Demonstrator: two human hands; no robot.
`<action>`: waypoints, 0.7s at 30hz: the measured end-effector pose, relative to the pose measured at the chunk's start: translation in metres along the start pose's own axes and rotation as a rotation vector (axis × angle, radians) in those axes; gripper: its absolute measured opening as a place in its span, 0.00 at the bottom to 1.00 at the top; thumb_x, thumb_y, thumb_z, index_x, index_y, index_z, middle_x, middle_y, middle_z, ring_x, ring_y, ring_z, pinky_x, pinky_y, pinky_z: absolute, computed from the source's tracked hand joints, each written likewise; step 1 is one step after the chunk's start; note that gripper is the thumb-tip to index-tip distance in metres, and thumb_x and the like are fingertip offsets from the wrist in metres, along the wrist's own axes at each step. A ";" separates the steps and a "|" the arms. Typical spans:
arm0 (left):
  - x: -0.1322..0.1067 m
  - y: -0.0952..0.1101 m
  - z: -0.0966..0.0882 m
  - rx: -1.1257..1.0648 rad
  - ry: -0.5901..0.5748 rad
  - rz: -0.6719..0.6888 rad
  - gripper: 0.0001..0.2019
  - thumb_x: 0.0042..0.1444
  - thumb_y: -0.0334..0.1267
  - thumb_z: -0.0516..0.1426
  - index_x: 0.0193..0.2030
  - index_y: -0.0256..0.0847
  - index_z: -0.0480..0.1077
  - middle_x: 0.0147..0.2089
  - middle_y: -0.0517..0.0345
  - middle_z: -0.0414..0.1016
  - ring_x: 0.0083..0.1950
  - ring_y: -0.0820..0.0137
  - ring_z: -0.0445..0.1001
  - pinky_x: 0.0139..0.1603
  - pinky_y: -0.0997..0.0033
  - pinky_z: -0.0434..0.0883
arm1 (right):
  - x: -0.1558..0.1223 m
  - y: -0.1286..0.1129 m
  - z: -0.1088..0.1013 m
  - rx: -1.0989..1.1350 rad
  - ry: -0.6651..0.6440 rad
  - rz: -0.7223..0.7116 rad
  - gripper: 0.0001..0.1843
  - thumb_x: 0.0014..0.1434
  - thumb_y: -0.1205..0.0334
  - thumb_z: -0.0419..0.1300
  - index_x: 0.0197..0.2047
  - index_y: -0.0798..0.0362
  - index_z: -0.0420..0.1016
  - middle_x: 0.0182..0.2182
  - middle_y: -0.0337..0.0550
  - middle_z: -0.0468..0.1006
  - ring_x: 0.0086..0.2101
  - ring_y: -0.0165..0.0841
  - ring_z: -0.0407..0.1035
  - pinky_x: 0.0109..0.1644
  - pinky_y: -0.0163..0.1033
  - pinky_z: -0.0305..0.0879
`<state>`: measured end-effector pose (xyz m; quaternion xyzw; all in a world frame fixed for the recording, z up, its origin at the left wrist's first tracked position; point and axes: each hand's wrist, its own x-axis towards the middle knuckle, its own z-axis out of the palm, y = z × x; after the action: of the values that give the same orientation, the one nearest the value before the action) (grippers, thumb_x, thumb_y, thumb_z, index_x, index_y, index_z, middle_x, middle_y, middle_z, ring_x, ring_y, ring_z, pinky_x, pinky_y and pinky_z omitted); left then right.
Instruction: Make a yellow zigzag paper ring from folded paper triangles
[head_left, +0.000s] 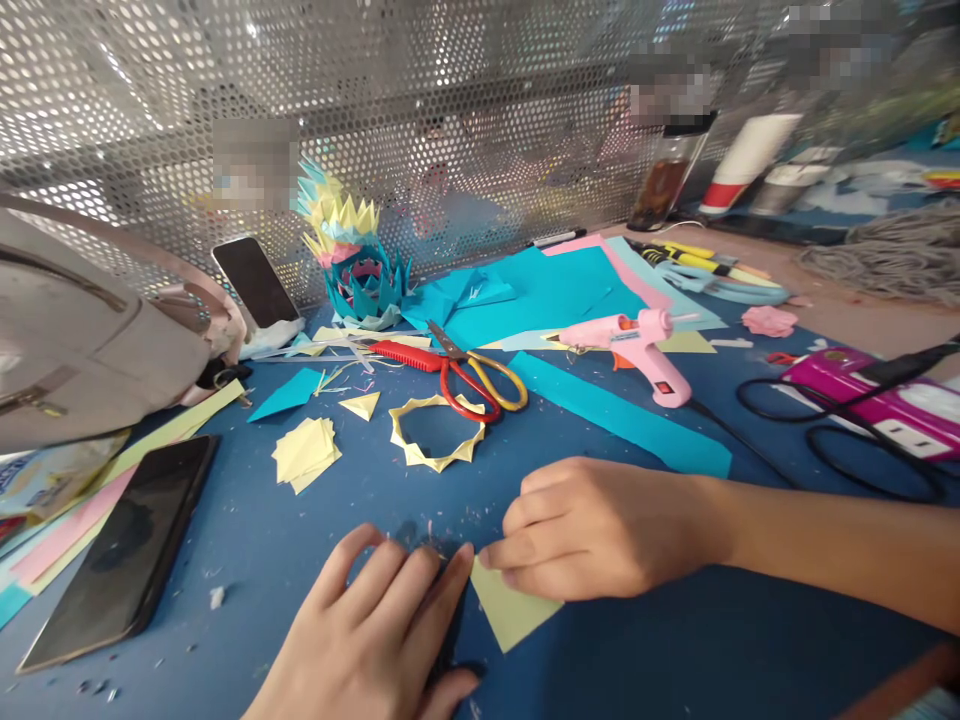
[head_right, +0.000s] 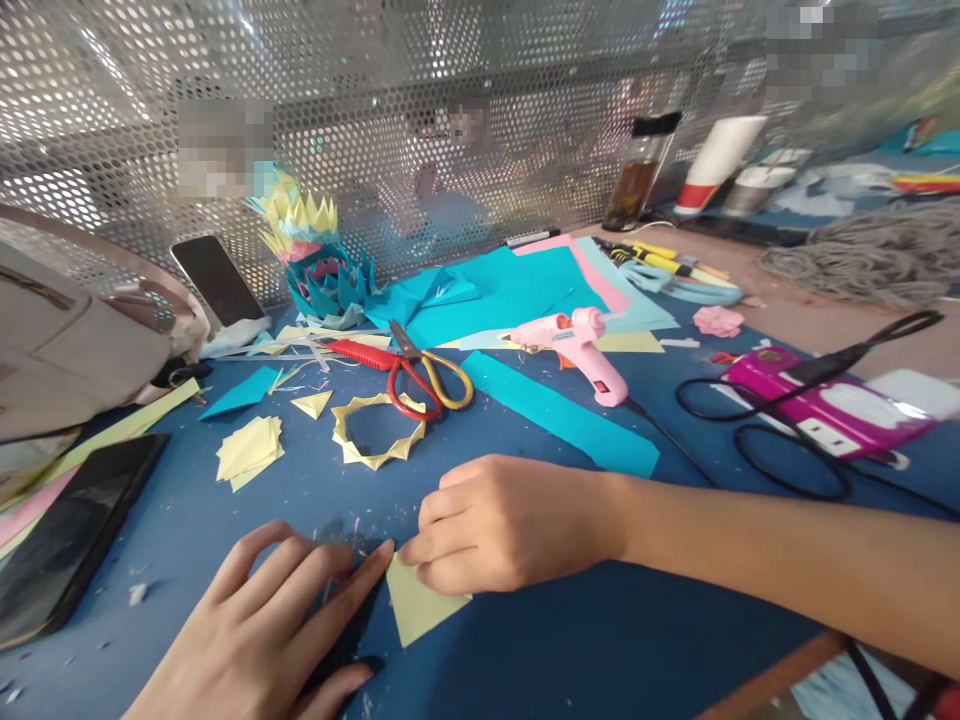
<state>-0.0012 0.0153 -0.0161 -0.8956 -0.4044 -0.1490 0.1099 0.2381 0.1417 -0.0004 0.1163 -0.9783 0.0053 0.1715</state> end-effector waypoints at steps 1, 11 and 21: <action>0.000 0.001 0.000 0.024 0.012 0.004 0.23 0.67 0.50 0.49 0.59 0.38 0.71 0.42 0.58 0.77 0.41 0.65 0.69 0.54 0.58 0.57 | 0.000 0.000 0.000 -0.002 -0.002 -0.001 0.12 0.69 0.68 0.52 0.41 0.55 0.78 0.46 0.46 0.80 0.42 0.31 0.71 0.36 0.37 0.64; -0.002 0.006 -0.002 -0.015 0.104 -0.076 0.19 0.67 0.46 0.50 0.55 0.39 0.74 0.41 0.57 0.78 0.39 0.65 0.70 0.53 0.59 0.58 | 0.001 -0.001 0.000 0.002 0.006 -0.011 0.08 0.66 0.69 0.56 0.40 0.56 0.77 0.47 0.45 0.80 0.41 0.31 0.72 0.36 0.37 0.66; -0.002 0.004 0.006 -0.123 0.063 -0.062 0.21 0.68 0.48 0.48 0.58 0.40 0.71 0.41 0.56 0.76 0.40 0.64 0.69 0.53 0.58 0.57 | 0.000 0.000 0.000 0.071 0.011 0.011 0.11 0.68 0.70 0.53 0.41 0.58 0.77 0.47 0.46 0.80 0.41 0.33 0.71 0.35 0.39 0.64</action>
<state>0.0015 0.0135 -0.0223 -0.8826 -0.4184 -0.2051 0.0628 0.2383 0.1421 -0.0001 0.1167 -0.9771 0.0417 0.1728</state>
